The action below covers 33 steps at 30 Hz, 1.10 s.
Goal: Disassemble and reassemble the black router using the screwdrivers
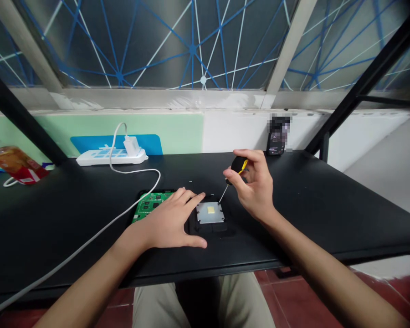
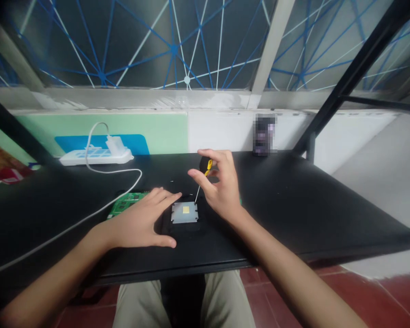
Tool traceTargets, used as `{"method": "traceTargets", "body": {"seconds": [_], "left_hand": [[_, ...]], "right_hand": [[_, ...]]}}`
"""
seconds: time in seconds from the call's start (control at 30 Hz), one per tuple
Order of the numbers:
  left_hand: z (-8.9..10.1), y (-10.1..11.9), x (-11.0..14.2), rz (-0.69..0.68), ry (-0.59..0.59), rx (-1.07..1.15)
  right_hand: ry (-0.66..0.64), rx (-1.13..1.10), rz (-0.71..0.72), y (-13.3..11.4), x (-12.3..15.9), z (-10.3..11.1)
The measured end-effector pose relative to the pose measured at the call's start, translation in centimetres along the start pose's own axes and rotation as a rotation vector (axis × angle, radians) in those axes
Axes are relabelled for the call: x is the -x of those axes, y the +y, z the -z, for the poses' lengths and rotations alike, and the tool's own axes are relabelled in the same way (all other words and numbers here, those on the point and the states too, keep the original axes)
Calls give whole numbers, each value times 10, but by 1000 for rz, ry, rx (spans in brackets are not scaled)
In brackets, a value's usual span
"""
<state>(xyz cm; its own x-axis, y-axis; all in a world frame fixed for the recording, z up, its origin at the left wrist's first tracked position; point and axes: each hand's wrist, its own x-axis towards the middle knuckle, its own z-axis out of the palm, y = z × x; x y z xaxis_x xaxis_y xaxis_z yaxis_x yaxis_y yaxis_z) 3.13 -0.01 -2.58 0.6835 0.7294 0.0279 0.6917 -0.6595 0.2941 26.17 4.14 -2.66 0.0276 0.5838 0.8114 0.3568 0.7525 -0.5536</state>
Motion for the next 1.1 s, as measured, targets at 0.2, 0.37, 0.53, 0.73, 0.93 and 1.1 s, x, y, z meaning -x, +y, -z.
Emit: {"method": "traceTargets", "body": {"seconds": [0.2,0.37,0.53,0.73,0.93,1.1], "left_hand": [[-2,-2,0,-5,16,10],[-4,-3,0,-5,13,8],[-1,-1,0,11,1,2],[-2,-2,1,1,10,23],[-2,-1,1,-5,11,23],[-1,0,1,10,-4,15]], "right_hand": [[-2,-45,-48,-4,0,0],[-56,-224,-88,-7,1,1],[-40,-163,-81,-4,2,-1],[25,-17,-17,1,0,-2],[1,-64,-81,-2,-1,0],[-55,-192,-92,-6,1,1]]}}
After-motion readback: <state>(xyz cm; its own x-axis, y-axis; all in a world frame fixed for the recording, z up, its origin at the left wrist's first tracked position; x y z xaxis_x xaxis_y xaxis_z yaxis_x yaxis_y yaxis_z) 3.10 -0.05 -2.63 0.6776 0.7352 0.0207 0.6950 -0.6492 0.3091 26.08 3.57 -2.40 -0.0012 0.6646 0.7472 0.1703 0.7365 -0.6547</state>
